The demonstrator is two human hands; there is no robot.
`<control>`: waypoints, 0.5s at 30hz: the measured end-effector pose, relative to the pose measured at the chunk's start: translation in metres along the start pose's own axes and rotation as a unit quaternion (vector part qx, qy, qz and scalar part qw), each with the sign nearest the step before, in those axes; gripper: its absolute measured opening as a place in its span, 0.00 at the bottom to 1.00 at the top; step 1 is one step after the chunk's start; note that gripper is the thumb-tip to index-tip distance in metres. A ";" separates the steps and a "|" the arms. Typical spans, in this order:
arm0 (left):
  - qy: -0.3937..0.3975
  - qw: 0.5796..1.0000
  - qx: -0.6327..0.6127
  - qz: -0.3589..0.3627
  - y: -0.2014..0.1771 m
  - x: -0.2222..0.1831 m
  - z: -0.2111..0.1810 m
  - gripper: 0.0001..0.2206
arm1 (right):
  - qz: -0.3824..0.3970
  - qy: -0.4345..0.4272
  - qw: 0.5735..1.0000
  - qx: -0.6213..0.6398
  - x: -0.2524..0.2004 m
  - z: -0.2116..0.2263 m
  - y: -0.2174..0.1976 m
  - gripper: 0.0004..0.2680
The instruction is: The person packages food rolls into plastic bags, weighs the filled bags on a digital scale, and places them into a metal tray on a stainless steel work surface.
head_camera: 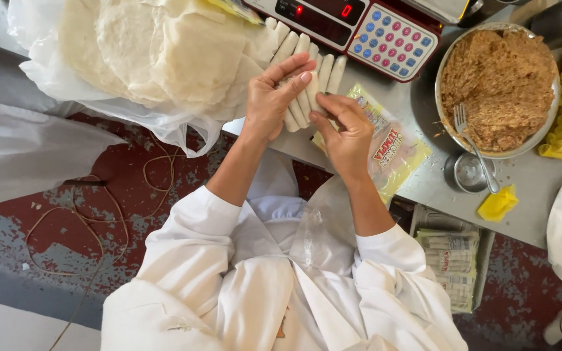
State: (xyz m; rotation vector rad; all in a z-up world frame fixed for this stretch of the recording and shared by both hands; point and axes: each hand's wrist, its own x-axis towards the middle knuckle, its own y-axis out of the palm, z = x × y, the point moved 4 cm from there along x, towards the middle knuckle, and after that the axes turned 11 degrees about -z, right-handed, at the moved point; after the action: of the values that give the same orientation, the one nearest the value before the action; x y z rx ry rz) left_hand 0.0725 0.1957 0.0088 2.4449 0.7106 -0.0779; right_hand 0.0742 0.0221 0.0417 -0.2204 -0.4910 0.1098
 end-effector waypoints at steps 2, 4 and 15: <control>-0.005 1.000 0.015 -0.001 -0.003 -0.001 -0.001 0.21 | 0.016 0.007 1.000 0.008 -0.006 -0.009 0.005 0.11; -0.038 0.999 0.027 -0.009 -0.006 -0.002 0.001 0.22 | 0.016 0.132 0.984 0.117 -0.011 -0.026 0.008 0.13; -0.035 0.997 0.040 0.047 0.000 -0.007 -0.001 0.22 | -0.032 0.199 0.974 0.099 -0.027 -0.018 -0.001 0.12</control>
State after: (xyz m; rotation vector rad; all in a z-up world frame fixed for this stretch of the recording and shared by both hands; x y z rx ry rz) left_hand 0.0664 0.1925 0.0110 2.5344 0.5706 -0.1576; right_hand 0.0594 0.0132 0.0139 -0.0280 -0.0855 0.0493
